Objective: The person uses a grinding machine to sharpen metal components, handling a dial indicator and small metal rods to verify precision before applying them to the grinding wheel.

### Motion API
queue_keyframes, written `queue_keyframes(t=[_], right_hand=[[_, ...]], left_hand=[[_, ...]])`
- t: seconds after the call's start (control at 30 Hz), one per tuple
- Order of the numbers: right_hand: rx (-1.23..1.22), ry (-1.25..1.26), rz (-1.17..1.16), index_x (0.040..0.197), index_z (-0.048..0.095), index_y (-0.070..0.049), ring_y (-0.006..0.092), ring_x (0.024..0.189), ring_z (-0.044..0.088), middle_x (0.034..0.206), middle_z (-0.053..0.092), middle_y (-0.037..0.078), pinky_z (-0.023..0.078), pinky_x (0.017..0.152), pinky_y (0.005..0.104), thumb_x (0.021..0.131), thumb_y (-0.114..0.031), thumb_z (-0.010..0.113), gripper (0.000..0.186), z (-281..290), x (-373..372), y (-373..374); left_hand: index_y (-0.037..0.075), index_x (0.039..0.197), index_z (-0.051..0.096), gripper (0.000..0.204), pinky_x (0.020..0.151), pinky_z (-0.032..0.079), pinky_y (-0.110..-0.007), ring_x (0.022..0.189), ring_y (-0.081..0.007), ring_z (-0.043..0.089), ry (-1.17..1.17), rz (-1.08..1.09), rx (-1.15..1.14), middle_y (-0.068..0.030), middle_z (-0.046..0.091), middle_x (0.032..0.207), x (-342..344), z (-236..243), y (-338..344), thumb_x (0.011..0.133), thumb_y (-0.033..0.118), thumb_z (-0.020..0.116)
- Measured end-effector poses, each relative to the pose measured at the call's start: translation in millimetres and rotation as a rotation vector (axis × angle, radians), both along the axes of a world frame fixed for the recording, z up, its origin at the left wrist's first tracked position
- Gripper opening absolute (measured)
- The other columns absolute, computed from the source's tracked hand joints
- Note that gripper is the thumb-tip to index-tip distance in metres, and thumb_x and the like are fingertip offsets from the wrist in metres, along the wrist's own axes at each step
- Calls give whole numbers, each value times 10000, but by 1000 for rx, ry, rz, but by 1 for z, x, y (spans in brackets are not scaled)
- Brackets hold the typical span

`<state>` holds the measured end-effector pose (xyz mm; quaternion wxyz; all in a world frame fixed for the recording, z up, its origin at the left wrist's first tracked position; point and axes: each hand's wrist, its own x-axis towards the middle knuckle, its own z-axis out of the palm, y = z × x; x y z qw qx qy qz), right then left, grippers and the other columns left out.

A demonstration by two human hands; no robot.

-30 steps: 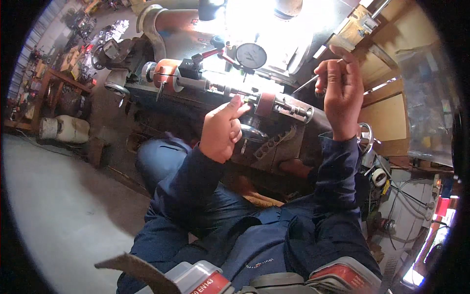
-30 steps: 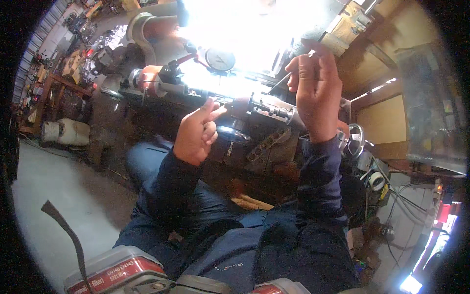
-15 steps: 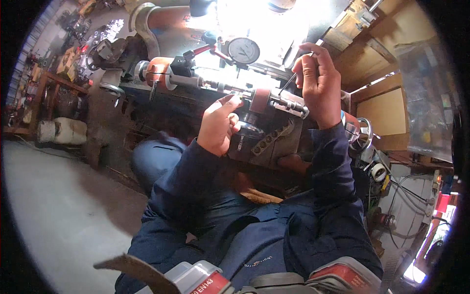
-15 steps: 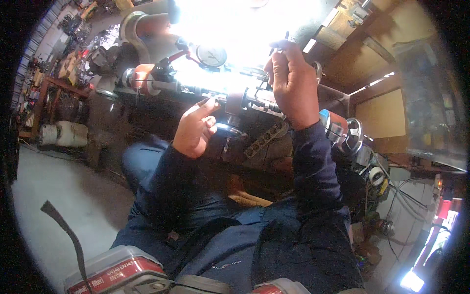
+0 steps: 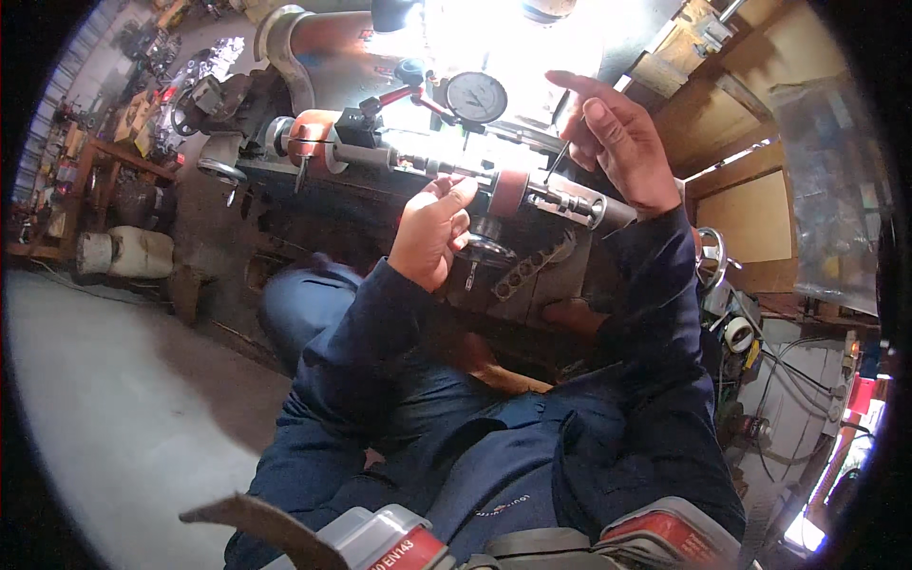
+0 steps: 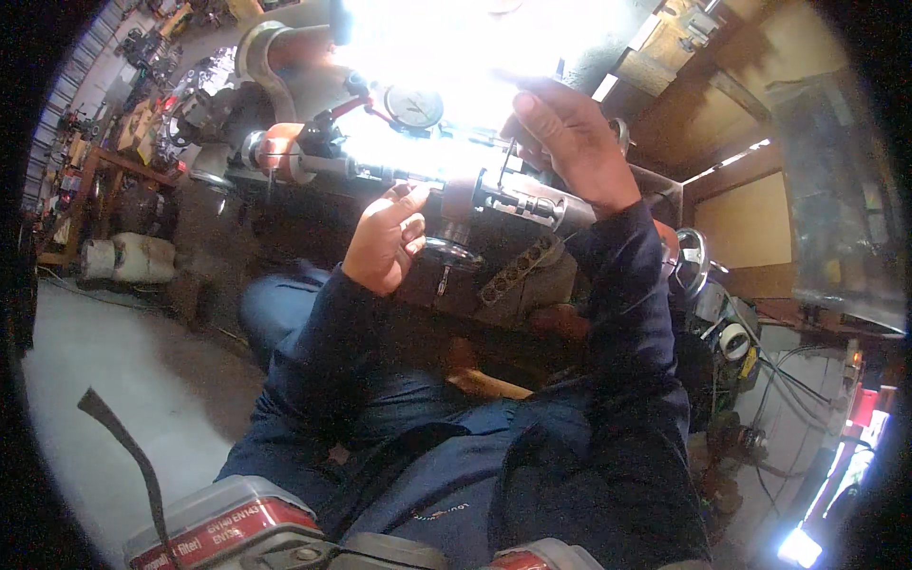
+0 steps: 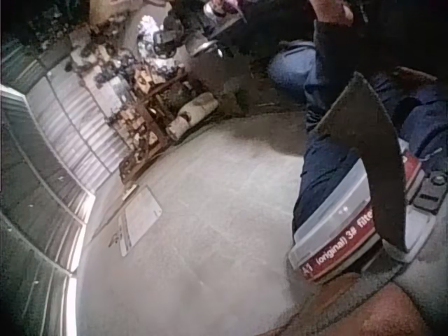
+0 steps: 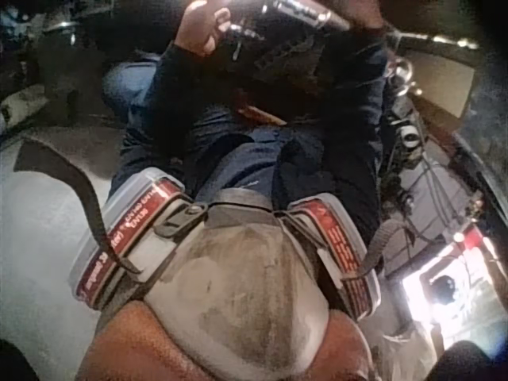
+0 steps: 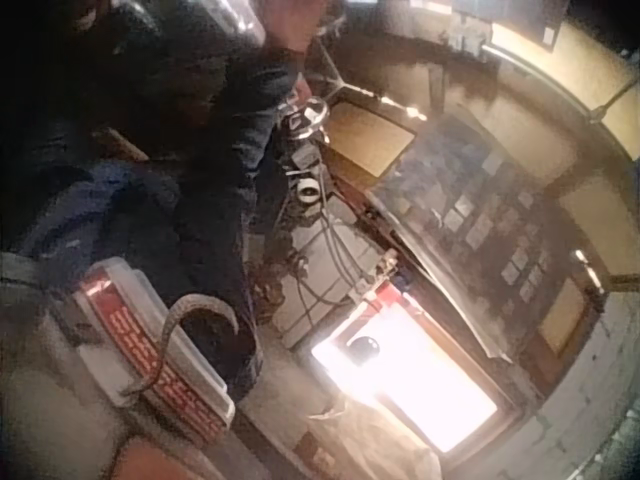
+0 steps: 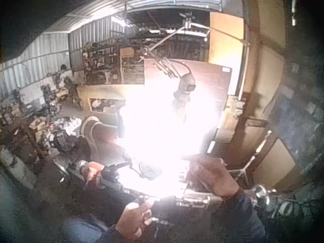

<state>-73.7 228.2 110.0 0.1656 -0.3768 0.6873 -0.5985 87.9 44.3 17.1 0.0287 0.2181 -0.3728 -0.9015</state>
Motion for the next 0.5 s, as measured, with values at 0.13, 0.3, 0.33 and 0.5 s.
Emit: queue_keyframes(t=[0.13, 0.3, 0.33, 0.5], right_hand=[[-127, 196, 1, 992, 718, -8, 106, 648, 529, 785, 638, 4, 440, 593, 267, 1016, -283, 570, 313, -12, -3, -10], [-77, 368, -281, 844, 695, -1, 108, 687, 550, 746, 615, 23, 443, 647, 277, 1008, -309, 578, 368, -15, 17, -23], [-6, 397, -392, 831, 690, -9, 82, 726, 551, 755, 602, 6, 435, 675, 242, 1010, -366, 582, 414, -14, 21, -25], [54, 481, -572, 824, 691, -5, 85, 727, 561, 740, 609, 11, 434, 678, 242, 1010, -353, 588, 408, -15, 34, -30]], left_hand=[[109, 1102, 515, 159, 459, 337, -176, 574, -22, 398, 12, -21, 9, 61, 447, 824, -1, 0, -1, 975, 128, 607], [113, 1061, 528, 126, 456, 342, -186, 559, -29, 399, 4, 2, 1, 57, 470, 827, -2, -3, -2, 968, 109, 613], [114, 1048, 530, 122, 457, 344, -189, 558, -31, 403, 9, 11, 11, 53, 480, 824, -2, -5, -2, 963, 102, 616], [109, 1013, 531, 101, 472, 356, -194, 575, -52, 433, 56, 11, 15, 30, 502, 803, -6, -16, -6, 961, 70, 608]])
